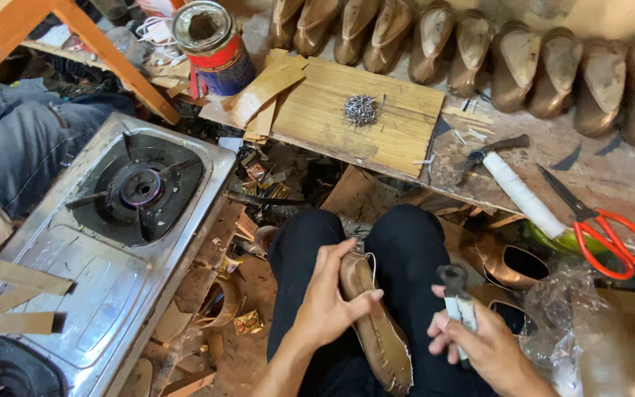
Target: The person holds a metallic high-heeled shoe and uses a hammer to tap along the sole edge, likely securing or adjusting the sole. The person repeatedly taps the shoe's perimeter while seated on the floor.
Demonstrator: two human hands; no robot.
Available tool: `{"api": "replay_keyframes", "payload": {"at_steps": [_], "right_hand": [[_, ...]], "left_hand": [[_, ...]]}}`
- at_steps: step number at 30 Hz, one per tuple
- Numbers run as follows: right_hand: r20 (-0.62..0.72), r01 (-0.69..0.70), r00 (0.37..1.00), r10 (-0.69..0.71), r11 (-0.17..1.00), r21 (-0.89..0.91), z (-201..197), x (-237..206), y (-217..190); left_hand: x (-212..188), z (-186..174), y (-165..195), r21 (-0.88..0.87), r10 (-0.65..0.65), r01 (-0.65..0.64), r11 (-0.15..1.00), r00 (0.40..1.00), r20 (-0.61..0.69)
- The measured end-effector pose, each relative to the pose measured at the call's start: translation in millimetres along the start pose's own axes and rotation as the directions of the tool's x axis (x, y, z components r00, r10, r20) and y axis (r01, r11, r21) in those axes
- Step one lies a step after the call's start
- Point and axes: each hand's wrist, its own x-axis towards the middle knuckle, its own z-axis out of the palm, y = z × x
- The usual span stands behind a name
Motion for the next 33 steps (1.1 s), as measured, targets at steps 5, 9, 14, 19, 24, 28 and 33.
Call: {"api": "replay_keyframes", "payload": {"at_steps": [5,9,14,19,24,28,33], "right_hand": [[0.151,0.002,0.987,0.059,0.927,-0.375,6.9,2.8,-42.3],[0.241,0.354,0.934,-0.263,0.595,-0.722,18.4,3.4,-80.6],[0.452,0.526,0.722,-0.524,-0.010,-0.851,28.0,1.5,-126.8],[0.361,0.352,0.925,-0.121,-0.088,-0.932,21.9,-1.1,-124.5],[0.329,0.414,0.798,-0.505,0.063,-0.908,34.6,-0.6,-65.8],[0.122,0.319,0.862,-0.492,0.339,-0.885,58.3,-0.6,-25.6],[0.004,0.249,0.961,-0.278,0.856,-0.453,47.9,0.2,-37.0]], "left_hand": [[12.1,3.4,18.2,0.161,0.100,-0.113,0.981,0.991,0.084],[19.3,11.7,35.3,0.202,0.100,-0.130,0.971,0.983,0.151],[24.5,25.3,42.0,0.277,0.150,-0.190,0.942,0.976,0.158],[29.9,25.5,30.9,0.214,0.086,-0.143,0.966,0.963,0.255],[31.5,19.7,6.9,-0.014,0.147,-0.151,0.988,0.926,0.349],[28.1,28.2,-2.0,-0.003,0.220,-0.226,0.974,0.941,0.256],[22.6,30.1,8.8,0.097,0.156,-0.183,0.978,0.960,0.234]]}}
